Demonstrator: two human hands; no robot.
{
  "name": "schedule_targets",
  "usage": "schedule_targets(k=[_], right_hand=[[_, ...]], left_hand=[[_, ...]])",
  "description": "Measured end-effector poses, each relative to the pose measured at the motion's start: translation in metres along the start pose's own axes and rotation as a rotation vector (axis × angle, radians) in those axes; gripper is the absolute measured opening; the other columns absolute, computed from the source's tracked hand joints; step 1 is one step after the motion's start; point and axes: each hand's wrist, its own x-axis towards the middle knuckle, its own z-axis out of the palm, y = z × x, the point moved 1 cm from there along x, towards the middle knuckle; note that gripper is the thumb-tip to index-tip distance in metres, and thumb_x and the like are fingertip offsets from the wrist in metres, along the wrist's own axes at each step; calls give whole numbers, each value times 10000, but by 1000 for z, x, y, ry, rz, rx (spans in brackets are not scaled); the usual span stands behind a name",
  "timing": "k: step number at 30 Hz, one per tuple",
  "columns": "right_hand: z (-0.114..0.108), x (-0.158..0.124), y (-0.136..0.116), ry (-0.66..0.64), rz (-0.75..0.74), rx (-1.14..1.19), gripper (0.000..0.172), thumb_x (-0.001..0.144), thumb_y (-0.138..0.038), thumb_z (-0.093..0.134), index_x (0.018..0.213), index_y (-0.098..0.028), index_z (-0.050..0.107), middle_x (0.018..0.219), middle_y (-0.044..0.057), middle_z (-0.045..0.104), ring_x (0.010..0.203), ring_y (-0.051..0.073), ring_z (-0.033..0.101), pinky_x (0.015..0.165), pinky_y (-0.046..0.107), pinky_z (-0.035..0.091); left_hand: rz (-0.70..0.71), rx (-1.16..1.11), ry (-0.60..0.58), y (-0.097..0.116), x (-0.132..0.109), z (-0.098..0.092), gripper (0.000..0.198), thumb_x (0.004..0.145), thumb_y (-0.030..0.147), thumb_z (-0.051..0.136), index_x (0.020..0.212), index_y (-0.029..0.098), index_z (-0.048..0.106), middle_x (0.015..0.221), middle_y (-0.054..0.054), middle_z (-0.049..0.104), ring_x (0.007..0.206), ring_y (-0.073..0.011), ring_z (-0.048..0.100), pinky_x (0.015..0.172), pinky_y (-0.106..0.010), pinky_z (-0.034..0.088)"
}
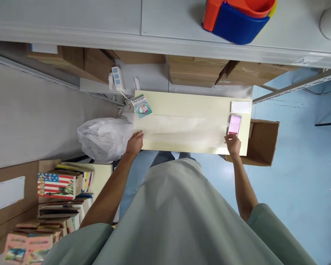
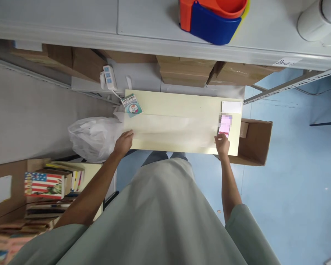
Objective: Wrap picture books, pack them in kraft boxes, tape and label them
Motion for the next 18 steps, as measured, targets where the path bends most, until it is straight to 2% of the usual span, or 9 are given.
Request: schedule_targets(k=[2,4,6,10,13,16,18], right_hand=[[5,-2,-14,99,-54,-203,298,1028,-459,622,1079,-184,726,1215,211,770,1041,350,760,947,536,593],[18,-8,-35,179,-181,-356,344,1058,-422,579,1203,-157,742,1424,264,677,1328,406,648,1085,607,533],[43,-19,-64,141,-341,-407,441,1096,-421,510,1373,-138,704,1598,266,560,1519,409,499,1181,626,475],[127,-58,-140,-195,-578,-401,629,1137,-471,415,1641,-108,513,1791,228,351,1671,377,315,1293,601,395],[198,-90,-196,-386,-671,-399,728,1141,-497,405,1731,-72,369,1843,207,235,1722,357,214,1356,555,315],[251,-108,-233,-382,-689,-403,760,1149,-522,396,1754,-70,316,1856,209,160,1740,356,143,1391,545,219],[271,-110,-244,-334,-680,-399,779,1149,-560,389,1767,-97,294,1864,198,113,1746,361,101,1396,568,179]], left_hand=[[-17,-47,12,-3,-1,7,547,901,51,461,1363,75,751,1568,-207,652,1478,-328,604,1287,-498,461],[-13,-76,24,-5,-3,13,563,899,66,459,1393,74,728,1619,-192,612,1517,-314,575,1314,-479,437],[18,-100,28,-8,-6,18,571,893,103,488,1418,70,708,1669,-193,558,1561,-317,530,1337,-475,413],[96,-157,1,-12,-13,23,603,903,224,567,1483,85,659,1759,-194,430,1637,-359,419,1357,-522,389],[97,-201,13,-12,-15,26,588,1009,313,505,1550,101,591,1789,-188,379,1666,-347,371,1363,-526,368],[59,-211,46,-9,-12,29,691,1080,451,466,1649,58,455,1807,-238,310,1698,-365,291,1375,-541,319],[31,-188,49,-8,-6,30,816,1078,525,487,1692,6,352,1821,-284,222,1721,-401,191,1381,-576,270]])
